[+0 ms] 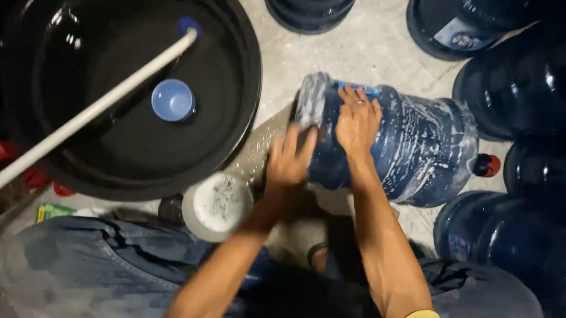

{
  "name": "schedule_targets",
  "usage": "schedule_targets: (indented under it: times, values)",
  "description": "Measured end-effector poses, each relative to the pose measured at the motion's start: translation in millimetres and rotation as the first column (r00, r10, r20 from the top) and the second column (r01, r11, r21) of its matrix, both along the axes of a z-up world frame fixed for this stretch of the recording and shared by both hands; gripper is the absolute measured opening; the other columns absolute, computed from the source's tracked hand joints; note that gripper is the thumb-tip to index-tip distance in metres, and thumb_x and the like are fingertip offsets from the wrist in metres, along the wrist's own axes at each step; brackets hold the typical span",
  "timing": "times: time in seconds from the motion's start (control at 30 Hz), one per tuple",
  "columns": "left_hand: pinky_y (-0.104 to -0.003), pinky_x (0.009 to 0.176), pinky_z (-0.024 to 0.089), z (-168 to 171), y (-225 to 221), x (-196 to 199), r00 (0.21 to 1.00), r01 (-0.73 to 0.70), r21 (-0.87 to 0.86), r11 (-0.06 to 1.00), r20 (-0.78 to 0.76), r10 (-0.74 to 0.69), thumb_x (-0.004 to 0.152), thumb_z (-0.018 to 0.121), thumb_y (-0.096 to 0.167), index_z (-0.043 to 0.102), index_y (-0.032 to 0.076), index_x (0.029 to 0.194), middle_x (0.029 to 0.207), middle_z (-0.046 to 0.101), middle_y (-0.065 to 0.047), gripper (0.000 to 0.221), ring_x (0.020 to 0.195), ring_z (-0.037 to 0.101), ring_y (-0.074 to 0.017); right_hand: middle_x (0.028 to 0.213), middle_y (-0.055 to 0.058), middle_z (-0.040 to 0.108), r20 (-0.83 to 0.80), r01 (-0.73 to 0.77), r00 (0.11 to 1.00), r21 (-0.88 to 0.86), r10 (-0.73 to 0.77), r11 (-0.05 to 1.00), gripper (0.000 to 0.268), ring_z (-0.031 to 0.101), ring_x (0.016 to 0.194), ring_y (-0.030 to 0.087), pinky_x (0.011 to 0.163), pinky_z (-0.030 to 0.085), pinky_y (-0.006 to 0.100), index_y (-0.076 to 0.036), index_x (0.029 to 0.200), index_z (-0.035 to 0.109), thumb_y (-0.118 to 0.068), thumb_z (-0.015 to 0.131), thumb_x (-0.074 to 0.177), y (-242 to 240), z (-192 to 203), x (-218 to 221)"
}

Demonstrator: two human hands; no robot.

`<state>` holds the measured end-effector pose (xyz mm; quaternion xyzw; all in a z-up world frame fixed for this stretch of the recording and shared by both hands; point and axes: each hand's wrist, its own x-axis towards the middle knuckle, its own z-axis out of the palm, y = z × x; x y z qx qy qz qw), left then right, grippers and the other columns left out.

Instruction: Cleaning and rinsing large plastic water jugs manually using soap and water

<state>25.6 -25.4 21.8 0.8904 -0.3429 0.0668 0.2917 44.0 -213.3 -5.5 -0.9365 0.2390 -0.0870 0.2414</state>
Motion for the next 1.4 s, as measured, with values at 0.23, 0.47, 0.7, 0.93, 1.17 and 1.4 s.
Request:
schedule_targets:
  times: [0.23, 0.47, 0.7, 0.93, 1.17, 1.4]
  values:
    - [-0.044, 0.093, 0.039, -3, -14, 9, 0.974, -0.114, -0.134, 0.984, 0.183, 0.137, 0.084, 0.06, 0.009, 0.048, 0.022, 0.137, 0.13, 0.047, -0.021, 0.056, 0.106, 0.052, -0.0387, 0.134, -0.01, 0.054, 0.07, 0.082, 0.994, 0.097, -0.089, 0.992, 0.048, 0.041, 0.132, 0.013, 0.113, 0.01, 0.038, -0.028, 0.123, 0.062, -0.011, 0.037, 0.086, 18, 10, -21]
    - [-0.046, 0.093, 0.037, -18, -17, 30, 0.983, -0.083, -0.121, 0.989, 0.155, 0.101, 0.097, 0.043, 0.021, 0.045, 0.015, 0.138, 0.131, 0.047, -0.026, 0.041, 0.107, 0.056, -0.0366, 0.137, -0.012, 0.052, 0.144, 0.053, 0.988, 0.065, -0.062, 0.996, 0.05, 0.039, 0.133, 0.013, 0.113, 0.011, 0.036, -0.028, 0.125, 0.061, -0.01, 0.037, 0.084, 42, 18, -51]
    - [-0.036, 0.083, 0.044, 26, -10, -12, 0.974, -0.079, -0.155, 0.985, 0.198, 0.11, 0.083, 0.056, 0.011, 0.063, 0.021, 0.119, 0.12, 0.056, -0.013, 0.037, 0.099, 0.057, -0.0309, 0.131, -0.009, 0.057, 0.258, 0.063, 0.964, -0.004, -0.059, 0.998, 0.047, 0.044, 0.13, 0.013, 0.112, 0.011, 0.037, -0.025, 0.12, 0.064, -0.008, 0.042, 0.082, 41, 16, -48]
    - [-0.044, 0.083, 0.045, 63, 4, -28, 0.995, -0.008, -0.103, 0.995, -0.099, -0.002, 0.079, 0.06, 0.001, 0.063, 0.006, 0.118, 0.122, 0.054, -0.02, 0.04, 0.095, 0.052, -0.04, 0.102, -0.01, 0.07, 0.334, 0.321, 0.907, -0.151, -0.257, 0.935, 0.044, 0.066, 0.098, 0.015, 0.102, 0.035, 0.035, -0.03, 0.1, 0.071, -0.003, 0.046, 0.075, -26, 31, -76]
    - [-0.046, 0.088, 0.044, 58, 12, -36, 0.991, -0.016, -0.09, 0.996, -0.132, 0.004, 0.079, 0.063, 0.003, 0.059, 0.012, 0.124, 0.124, 0.054, -0.023, 0.047, 0.103, 0.05, -0.0415, 0.104, 0.011, 0.064, 0.185, 0.856, 0.455, 0.177, -0.871, 0.485, 0.053, 0.059, 0.102, 0.031, 0.093, 0.039, 0.044, -0.014, 0.114, 0.064, -0.043, 0.071, 0.069, -223, -83, -203]
    - [-0.045, 0.09, 0.041, 44, 36, -49, 0.982, 0.045, -0.102, 0.994, -0.178, -0.063, 0.078, 0.059, -0.001, 0.059, 0.013, 0.123, 0.122, 0.054, -0.022, 0.046, 0.097, 0.052, -0.0403, 0.123, 0.017, 0.055, -0.301, 0.602, 0.266, 0.794, -0.916, -0.086, 0.092, 0.062, 0.105, 0.031, 0.08, 0.053, 0.049, -0.006, 0.126, 0.052, -0.061, 0.083, 0.059, -205, -96, -218]
